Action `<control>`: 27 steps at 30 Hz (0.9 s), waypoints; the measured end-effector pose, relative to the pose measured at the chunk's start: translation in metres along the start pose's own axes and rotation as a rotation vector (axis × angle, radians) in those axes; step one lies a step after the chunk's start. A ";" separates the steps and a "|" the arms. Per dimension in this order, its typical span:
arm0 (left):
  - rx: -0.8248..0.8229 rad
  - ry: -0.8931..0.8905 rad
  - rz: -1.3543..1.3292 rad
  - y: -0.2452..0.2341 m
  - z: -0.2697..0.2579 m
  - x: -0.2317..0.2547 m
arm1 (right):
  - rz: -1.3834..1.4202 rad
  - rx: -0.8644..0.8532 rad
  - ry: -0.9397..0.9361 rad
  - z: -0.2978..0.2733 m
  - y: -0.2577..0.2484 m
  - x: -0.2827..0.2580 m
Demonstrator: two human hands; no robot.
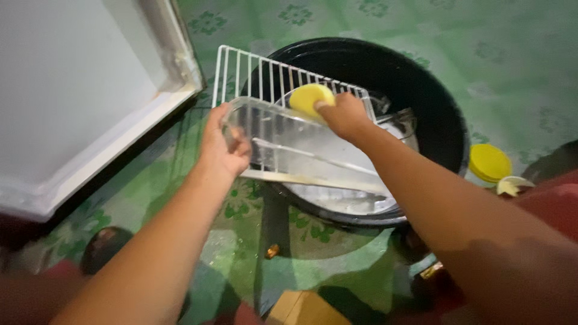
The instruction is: The person scrubs a white wire rack and a clear plastic tray with a yellow sponge over a black basin. They repeatedly wipe both sides of the tray and the rack, occasionally lifting and repositioning the items to reach different areas.
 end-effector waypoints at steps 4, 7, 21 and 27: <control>-0.063 -0.016 -0.010 0.009 0.003 -0.001 | -0.212 -0.124 -0.158 0.033 0.012 -0.004; 0.005 -0.027 -0.054 0.000 -0.002 -0.002 | -0.328 -0.300 -0.202 0.050 0.023 -0.026; -0.046 -0.020 -0.050 0.000 0.010 -0.002 | -0.400 -0.352 0.034 0.011 -0.006 0.066; -0.016 -0.029 -0.105 -0.003 0.015 -0.009 | -0.168 -0.093 0.122 -0.028 -0.028 0.072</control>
Point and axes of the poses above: each hand's wrist, its own z-axis towards the middle knuckle, its own y-axis out of the palm, x = y × z, the point moved 10 cm from there along z, towards the middle knuckle, and after that the axes turned 4 degrees about z, right-handed, at the moved point
